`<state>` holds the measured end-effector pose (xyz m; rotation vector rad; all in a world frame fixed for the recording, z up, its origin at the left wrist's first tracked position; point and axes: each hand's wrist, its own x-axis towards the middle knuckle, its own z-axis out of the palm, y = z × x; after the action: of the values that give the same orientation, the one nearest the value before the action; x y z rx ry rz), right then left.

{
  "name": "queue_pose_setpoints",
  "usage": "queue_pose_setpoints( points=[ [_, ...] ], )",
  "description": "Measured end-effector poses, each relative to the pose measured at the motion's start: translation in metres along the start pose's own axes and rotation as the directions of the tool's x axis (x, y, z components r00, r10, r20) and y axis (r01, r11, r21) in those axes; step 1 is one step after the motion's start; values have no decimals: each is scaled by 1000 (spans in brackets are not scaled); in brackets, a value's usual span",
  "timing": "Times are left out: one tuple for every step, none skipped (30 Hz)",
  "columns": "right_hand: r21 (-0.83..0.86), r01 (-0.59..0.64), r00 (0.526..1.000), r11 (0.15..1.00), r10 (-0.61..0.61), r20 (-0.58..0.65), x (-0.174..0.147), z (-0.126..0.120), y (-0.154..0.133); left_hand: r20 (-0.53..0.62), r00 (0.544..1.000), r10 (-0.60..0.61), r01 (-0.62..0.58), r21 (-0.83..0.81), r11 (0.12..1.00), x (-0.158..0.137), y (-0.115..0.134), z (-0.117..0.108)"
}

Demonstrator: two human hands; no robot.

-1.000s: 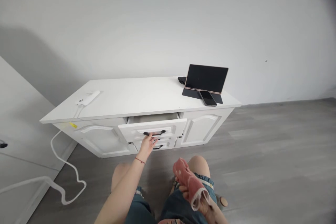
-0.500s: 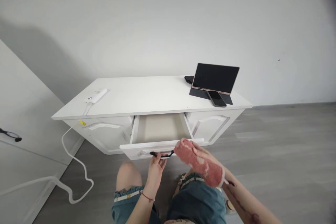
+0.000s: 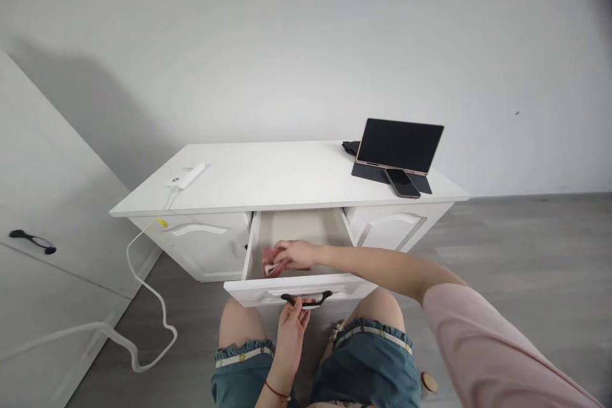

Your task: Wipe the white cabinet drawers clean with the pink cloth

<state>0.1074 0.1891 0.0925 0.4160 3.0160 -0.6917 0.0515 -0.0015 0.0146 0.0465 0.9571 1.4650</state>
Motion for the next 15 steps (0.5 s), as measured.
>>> queue_pose_setpoints(
  points=[
    [-78,54,998,995,-52,33,5,8,0,2,1000,-4,4,-3,1000,0,0,-1],
    [-158,93,995,983,-84,60,9,16,0,7,1000,-7,7,-8,1000,1,-1,-1],
    [-236,121,991,964,-104,81,12,23,1,15,1000,-8,8,-15,1000,2,-1,-2],
    [-308,141,989,941,-117,95,13,30,1,16,1000,-8,8,-21,1000,3,-2,-3],
    [-365,154,987,918,-124,106,14,37,3,16,1000,-8,8,-25,1000,4,-3,-4],
    [-405,165,985,899,-130,113,15,43,4,12,1000,-11,11,-24,1000,5,-3,-5],
    [-431,167,985,887,-129,115,16,48,7,8,1000,-14,14,-21,1000,6,-4,-6],
    [-446,155,987,881,-119,108,17,52,10,4,1000,-15,15,-19,1000,6,-4,-7],
    [-455,137,990,880,-104,96,20,55,13,1,1000,-13,13,-17,1000,7,-5,-8],
    [-464,113,993,879,-86,80,23,58,17,-2,1000,-12,12,-15,1000,8,-5,-8],
    [-474,84,996,877,-62,62,28,58,21,-6,1000,-14,14,-13,1000,8,-5,-9],
    [-480,45,999,876,-28,43,33,58,25,-8,1000,-17,17,-12,1000,9,-5,-9],
    [-482,5,1000,876,10,28,39,56,30,-7,1000,-22,22,-11,1000,9,-5,-10],
    [-483,-31,999,875,44,15,46,53,34,-2,1000,-29,29,-9,1000,9,-4,-11],
    [-477,-74,996,876,85,2,53,49,39,2,999,-36,36,-6,999,10,-4,-11]
  ],
)
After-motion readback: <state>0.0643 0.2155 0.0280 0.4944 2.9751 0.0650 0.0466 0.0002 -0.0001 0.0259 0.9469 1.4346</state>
